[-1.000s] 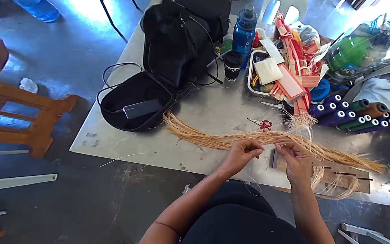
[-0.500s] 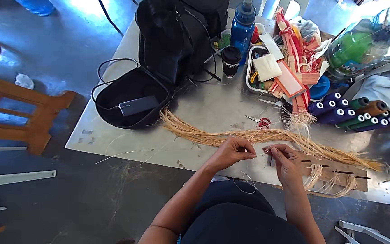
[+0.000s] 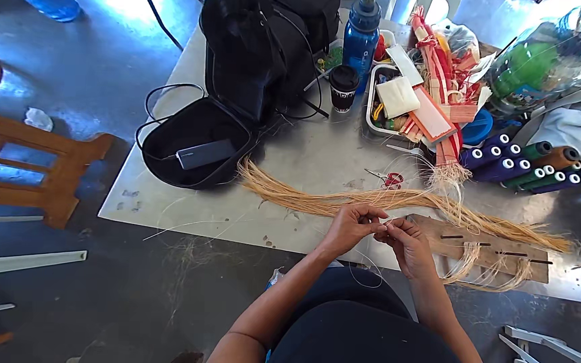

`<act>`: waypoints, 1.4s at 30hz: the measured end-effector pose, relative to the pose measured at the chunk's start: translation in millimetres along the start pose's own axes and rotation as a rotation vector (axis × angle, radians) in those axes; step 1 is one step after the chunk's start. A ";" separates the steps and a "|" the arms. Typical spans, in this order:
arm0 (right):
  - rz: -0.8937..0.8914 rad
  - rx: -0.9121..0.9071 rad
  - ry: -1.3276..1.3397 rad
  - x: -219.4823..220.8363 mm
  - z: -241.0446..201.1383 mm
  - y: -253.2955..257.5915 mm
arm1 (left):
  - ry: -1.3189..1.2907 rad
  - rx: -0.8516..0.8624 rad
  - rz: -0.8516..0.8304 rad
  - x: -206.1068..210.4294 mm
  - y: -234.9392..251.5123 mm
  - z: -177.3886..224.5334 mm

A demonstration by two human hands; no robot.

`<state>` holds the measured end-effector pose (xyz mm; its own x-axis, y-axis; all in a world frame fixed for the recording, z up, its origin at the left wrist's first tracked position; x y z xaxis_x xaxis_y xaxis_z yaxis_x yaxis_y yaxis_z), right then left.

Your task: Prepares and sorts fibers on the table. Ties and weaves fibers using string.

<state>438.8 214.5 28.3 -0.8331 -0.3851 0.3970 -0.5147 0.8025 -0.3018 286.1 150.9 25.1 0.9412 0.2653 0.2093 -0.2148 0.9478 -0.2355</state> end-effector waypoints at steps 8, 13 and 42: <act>-0.035 -0.016 -0.129 -4.6 -2.6 2.0 | -0.001 -0.039 -0.012 4.0 -0.1 -4.8; -0.064 -0.046 -0.215 -13.4 -1.3 5.4 | 0.022 -0.117 -0.004 3.8 -1.6 -4.1; -0.164 -0.126 -0.214 -22.5 22.7 5.4 | -0.257 -0.291 -0.280 -9.8 -2.4 -12.5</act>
Point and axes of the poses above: each hand's wrist, its own y-axis towards the middle knuckle, its own x-axis out of the palm, z = x × y, the point moved 2 cm from there along y, towards the middle knuckle, and after that the axes turned 6 degrees about -x, right-handed, at the moved point
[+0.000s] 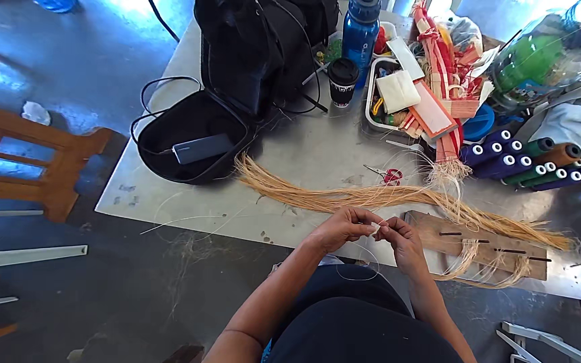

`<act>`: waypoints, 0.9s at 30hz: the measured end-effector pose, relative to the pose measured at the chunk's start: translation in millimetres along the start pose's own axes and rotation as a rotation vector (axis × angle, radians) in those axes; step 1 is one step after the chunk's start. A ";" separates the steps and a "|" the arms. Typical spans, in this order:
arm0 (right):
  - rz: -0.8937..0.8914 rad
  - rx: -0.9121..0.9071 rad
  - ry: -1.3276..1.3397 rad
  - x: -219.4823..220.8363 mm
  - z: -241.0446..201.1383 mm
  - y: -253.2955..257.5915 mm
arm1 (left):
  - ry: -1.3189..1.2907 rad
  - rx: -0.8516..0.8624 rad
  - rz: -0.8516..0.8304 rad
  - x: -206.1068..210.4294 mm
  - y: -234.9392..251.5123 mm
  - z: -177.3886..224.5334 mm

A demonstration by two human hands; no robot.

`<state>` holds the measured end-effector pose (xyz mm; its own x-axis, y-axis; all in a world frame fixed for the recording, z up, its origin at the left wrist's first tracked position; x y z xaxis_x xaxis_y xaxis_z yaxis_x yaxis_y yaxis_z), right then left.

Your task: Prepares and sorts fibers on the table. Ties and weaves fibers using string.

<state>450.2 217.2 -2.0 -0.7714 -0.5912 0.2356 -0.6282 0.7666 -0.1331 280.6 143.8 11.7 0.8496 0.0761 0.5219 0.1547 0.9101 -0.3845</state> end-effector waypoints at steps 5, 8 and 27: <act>0.057 0.094 0.169 1.0 0.0 -3.0 | 0.077 0.041 0.160 3.7 3.2 1.8; 0.076 0.117 0.210 3.7 -1.2 -3.0 | 0.112 0.064 0.219 4.1 5.2 -1.3; 0.086 0.255 0.038 8.8 -6.2 1.8 | 0.201 0.230 0.411 11.1 4.7 -19.3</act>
<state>442.9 214.9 5.8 -0.8215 -0.5133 0.2485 -0.5699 0.7229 -0.3907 300.5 141.1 1.0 0.9006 0.3874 0.1972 -0.3085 0.8892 -0.3377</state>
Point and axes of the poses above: each hand's wrist, its own y-axis towards the middle knuckle, its own x-axis out of the palm, z = x × y, the point moved 2 cm from there along y, towards the middle knuckle, and after that the axes turned 6 degrees about -x, right-handed, at the moved point
